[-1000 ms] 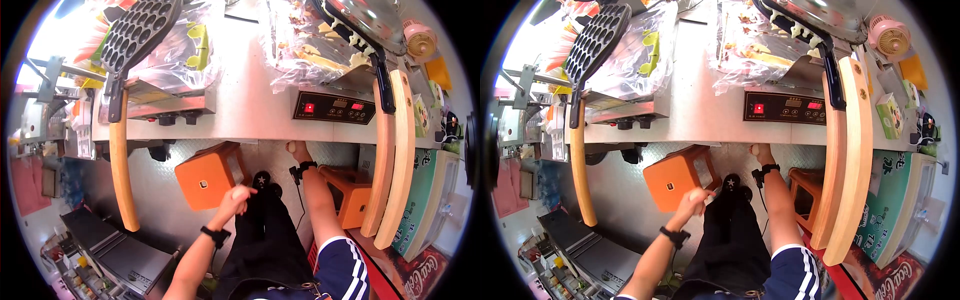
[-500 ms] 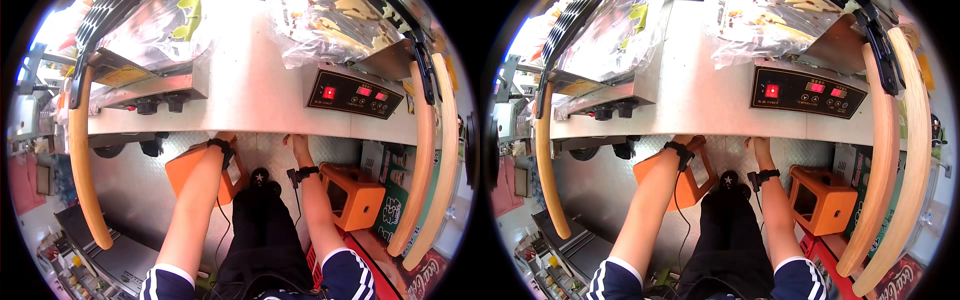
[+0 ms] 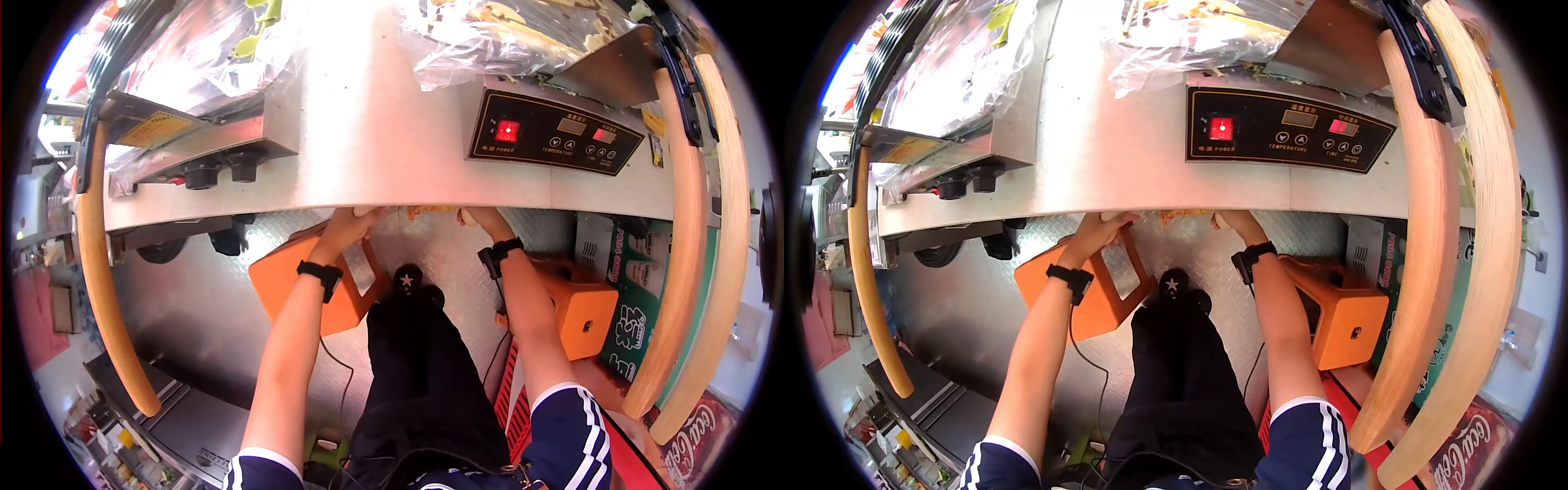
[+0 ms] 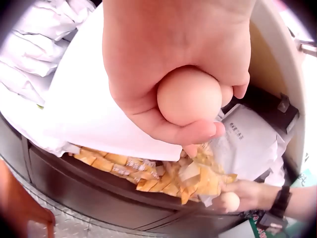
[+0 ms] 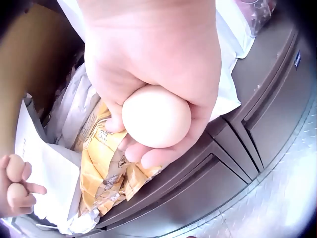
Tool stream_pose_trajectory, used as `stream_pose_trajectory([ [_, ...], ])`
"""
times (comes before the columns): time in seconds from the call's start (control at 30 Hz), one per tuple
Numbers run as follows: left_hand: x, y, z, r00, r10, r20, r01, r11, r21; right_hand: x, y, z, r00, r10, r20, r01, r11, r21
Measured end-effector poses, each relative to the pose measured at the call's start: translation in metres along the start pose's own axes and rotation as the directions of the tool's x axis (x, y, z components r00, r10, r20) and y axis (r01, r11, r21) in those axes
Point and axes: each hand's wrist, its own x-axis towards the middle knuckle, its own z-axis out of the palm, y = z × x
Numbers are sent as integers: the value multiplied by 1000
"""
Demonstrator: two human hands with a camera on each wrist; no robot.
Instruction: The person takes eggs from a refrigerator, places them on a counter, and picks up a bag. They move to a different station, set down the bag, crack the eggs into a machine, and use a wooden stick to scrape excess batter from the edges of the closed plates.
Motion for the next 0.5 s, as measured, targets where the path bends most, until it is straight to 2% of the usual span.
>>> stream_pose_trajectory([
  [0.07,-3,-23,-2,990,104,-92,-111,991,-74,2,4,3,996,-92,21,92,996,20],
  [0.1,-4,-25,-7,990,104,-92,-111,991,-72,0,0,5,995,-93,21,93,995,21],
  [0.17,-3,-31,-15,988,64,-143,-63,998,12,-11,-17,3,974,-200,104,197,980,37],
  [0.2,0,-31,-18,989,62,-137,-61,998,11,-15,-28,-2,975,-197,100,194,980,37],
  [0.27,9,-25,-25,989,-59,-136,73,992,104,-19,-46,-10,977,-105,185,138,975,-177],
  [0.3,14,-26,-26,989,-58,-136,73,992,104,-21,-48,-13,977,-105,186,138,974,-177],
  [0.37,25,-29,-28,984,47,-172,-9,976,217,-22,-53,-19,977,-103,186,146,961,-234],
  [0.5,53,-58,-44,987,111,-115,-86,976,200,-13,-73,-39,971,-112,209,174,936,-307],
])
